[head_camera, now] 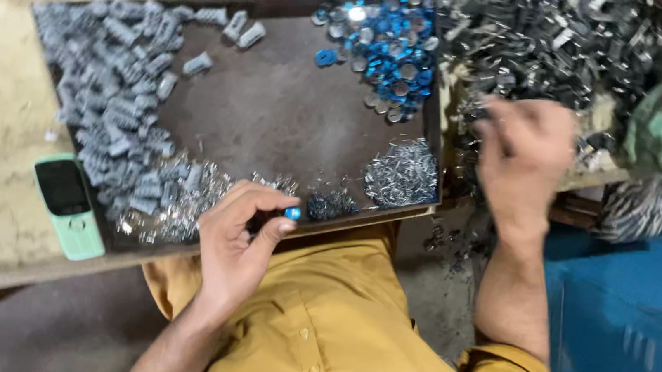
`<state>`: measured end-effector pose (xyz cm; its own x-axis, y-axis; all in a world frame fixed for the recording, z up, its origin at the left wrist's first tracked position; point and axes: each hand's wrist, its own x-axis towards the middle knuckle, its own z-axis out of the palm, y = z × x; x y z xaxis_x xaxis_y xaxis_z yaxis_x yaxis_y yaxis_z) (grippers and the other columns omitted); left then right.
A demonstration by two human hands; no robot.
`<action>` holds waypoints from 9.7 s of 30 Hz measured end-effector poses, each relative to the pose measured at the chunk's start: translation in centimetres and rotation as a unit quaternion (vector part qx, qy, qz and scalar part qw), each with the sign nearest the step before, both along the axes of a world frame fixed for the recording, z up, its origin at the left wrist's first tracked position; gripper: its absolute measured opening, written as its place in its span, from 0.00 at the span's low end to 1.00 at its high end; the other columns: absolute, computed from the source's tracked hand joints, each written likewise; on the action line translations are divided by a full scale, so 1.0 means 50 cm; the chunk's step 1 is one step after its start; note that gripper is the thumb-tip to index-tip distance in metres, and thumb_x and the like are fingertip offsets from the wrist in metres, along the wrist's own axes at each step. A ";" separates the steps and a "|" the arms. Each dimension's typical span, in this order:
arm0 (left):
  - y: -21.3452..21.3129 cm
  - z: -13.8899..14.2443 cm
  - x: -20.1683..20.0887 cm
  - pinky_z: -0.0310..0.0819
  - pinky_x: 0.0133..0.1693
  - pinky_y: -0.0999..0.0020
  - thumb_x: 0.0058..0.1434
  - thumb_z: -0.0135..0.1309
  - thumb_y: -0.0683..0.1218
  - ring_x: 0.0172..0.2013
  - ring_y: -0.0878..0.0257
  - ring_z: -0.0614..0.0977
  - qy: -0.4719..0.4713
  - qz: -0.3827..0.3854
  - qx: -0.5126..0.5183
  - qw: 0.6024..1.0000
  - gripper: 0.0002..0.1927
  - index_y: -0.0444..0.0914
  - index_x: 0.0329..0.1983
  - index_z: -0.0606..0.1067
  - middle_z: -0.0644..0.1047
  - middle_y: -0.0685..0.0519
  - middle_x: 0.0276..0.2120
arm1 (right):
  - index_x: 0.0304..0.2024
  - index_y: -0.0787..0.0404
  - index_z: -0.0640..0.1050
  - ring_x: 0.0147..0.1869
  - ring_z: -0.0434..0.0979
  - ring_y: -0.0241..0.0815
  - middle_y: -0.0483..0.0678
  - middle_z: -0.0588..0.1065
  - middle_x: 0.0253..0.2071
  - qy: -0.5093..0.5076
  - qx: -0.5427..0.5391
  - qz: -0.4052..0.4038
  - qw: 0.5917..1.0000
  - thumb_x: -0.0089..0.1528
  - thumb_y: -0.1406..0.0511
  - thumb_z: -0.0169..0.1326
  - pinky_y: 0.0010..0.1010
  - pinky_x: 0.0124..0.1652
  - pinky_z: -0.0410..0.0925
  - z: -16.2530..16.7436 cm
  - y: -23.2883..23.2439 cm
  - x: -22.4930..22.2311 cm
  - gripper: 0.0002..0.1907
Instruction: The person sits at a workbench assembling padlock components. They pick small metal pins and springs from a tray, fit them into padlock bodies by hand, and place finished padlocks with keys onto the tray among the piles of parts.
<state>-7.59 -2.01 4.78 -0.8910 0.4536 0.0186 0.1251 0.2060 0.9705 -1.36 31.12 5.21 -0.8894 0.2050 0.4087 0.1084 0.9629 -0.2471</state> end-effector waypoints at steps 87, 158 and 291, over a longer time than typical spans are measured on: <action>-0.149 -0.036 0.014 0.74 0.36 0.71 0.65 0.60 0.35 0.40 0.61 0.78 0.175 0.172 0.003 0.969 0.10 0.35 0.48 0.76 0.75 0.50 0.44 | 0.40 0.60 0.81 0.54 0.69 0.52 0.50 0.72 0.51 -0.079 -0.053 0.305 0.948 0.58 0.75 0.60 0.42 0.52 0.62 0.039 -0.363 -0.201 0.09; -0.126 0.000 0.020 0.70 0.31 0.76 0.65 0.59 0.38 0.30 0.69 0.74 0.076 0.113 0.045 0.990 0.06 0.34 0.44 0.77 0.77 0.50 0.40 | 0.37 0.60 0.75 0.44 0.72 0.51 0.49 0.72 0.40 -0.043 -0.088 0.184 0.978 0.55 0.73 0.63 0.41 0.46 0.62 0.002 -0.376 -0.150 0.11; -0.038 -0.026 0.070 0.66 0.31 0.77 0.69 0.51 0.39 0.29 0.73 0.72 -0.417 -0.014 0.235 0.878 0.01 0.36 0.42 0.72 0.71 0.60 0.30 | 0.39 0.61 0.83 0.44 0.74 0.54 0.52 0.72 0.38 -0.115 -0.074 0.072 0.988 0.55 0.75 0.67 0.41 0.43 0.67 0.028 -0.200 0.035 0.11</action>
<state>-4.11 -3.91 3.48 -0.6723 0.5917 -0.4448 -0.6711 -0.2337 0.7035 0.37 21.14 6.63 -0.9797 0.1117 0.1665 0.0427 0.9277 -0.3710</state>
